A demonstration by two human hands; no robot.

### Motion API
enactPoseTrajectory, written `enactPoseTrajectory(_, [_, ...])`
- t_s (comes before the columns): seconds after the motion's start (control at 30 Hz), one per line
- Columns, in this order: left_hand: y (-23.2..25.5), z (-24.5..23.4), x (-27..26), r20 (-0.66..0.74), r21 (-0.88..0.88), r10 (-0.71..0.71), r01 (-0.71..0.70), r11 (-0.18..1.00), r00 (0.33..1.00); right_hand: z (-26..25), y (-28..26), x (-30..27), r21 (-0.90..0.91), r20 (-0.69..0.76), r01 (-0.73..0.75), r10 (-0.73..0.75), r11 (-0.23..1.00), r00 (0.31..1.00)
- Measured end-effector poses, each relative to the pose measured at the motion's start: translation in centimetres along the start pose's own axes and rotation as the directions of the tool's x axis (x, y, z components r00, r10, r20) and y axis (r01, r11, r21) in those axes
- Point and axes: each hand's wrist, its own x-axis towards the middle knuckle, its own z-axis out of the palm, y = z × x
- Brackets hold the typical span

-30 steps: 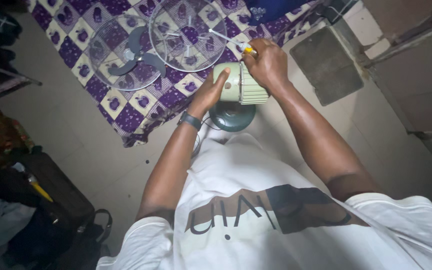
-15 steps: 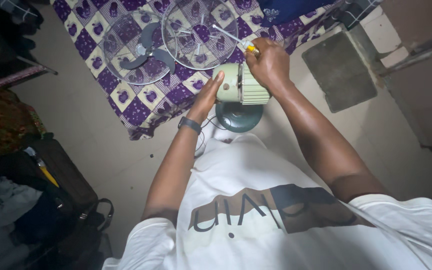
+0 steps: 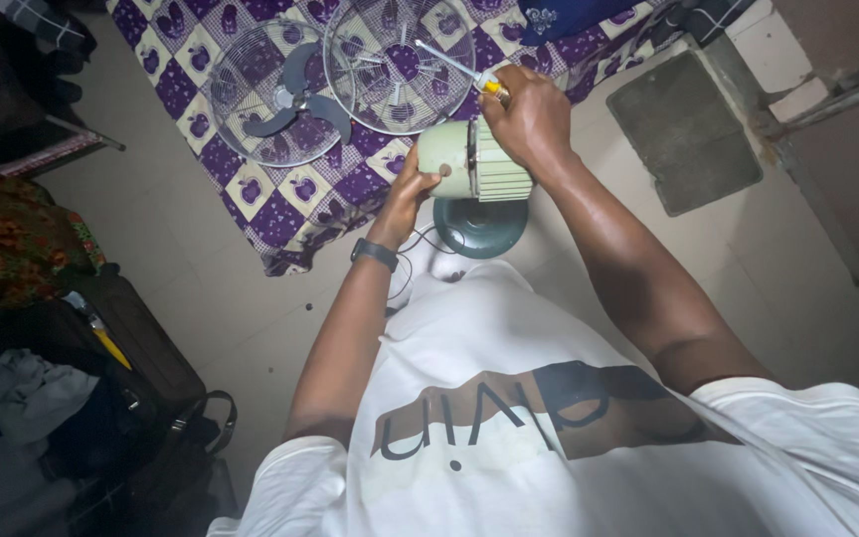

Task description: The person assembles a standing fan by attaching the motor housing to the stand and securing the front grille. They use a screwdriver to tighten screws on the motor and the grille, completing the assembly process.

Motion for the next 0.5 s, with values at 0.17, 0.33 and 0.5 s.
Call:
enactPoseTrajectory(0.17, [0.1,0.3,-0.1,-0.009,0.045,0.049,-0.049,0.998,0.999,0.1,0.2,0.2,-0.003,-0.002,0.010,-0.010,1.000,1.000])
enactPoseTrajectory(0.33, [0.5,0.8,-0.8,-0.024,0.072,0.058,-0.056,0.996,0.998,0.2,0.4,0.2,-0.013,0.000,0.015,-0.015,1.000,1.000])
enactPoseTrajectory(0.5, [0.1,0.9,-0.8,-0.030,0.064,0.093,-0.091,0.994,0.995,0.2,0.4,0.2,-0.023,-0.014,0.027,-0.028,0.999,1.000])
